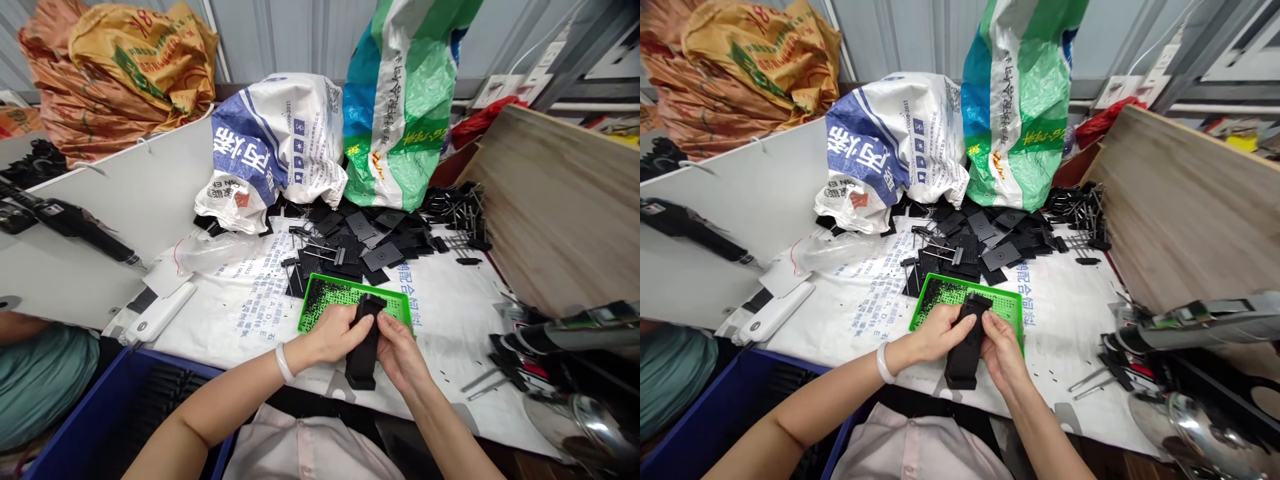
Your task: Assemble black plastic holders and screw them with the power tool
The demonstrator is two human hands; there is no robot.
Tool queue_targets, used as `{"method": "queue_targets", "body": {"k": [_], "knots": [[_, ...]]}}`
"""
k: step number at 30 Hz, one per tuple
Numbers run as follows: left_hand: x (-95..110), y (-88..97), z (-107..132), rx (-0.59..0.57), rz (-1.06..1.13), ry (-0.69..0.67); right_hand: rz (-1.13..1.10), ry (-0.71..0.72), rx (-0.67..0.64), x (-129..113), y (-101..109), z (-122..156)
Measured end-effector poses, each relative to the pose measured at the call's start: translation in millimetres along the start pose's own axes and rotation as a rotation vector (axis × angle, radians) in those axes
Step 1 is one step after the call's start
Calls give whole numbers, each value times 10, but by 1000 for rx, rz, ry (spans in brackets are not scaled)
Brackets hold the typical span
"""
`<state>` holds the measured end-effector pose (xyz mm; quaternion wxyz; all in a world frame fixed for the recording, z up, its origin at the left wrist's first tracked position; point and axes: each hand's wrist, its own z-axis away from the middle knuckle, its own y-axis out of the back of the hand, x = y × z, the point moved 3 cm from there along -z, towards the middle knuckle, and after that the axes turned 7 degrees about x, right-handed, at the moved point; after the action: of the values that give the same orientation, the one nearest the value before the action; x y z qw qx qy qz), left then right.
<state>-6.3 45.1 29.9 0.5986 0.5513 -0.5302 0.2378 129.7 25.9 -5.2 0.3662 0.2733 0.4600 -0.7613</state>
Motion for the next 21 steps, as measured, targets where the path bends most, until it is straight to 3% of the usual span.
{"method": "queue_targets", "body": {"k": [5,11,16,21], "knots": [[-114,-29,25,-198,227,250,67,159,115,-127,191,-160],[-194,-121,132,-203,321,291,131,191,120,-114,159,-165],[-184,-164,180,-52,660,444,139,86,43,-99,78,-90],[-209,-96,191,88,663,409,281,18,-183,-58,37,76]]}}
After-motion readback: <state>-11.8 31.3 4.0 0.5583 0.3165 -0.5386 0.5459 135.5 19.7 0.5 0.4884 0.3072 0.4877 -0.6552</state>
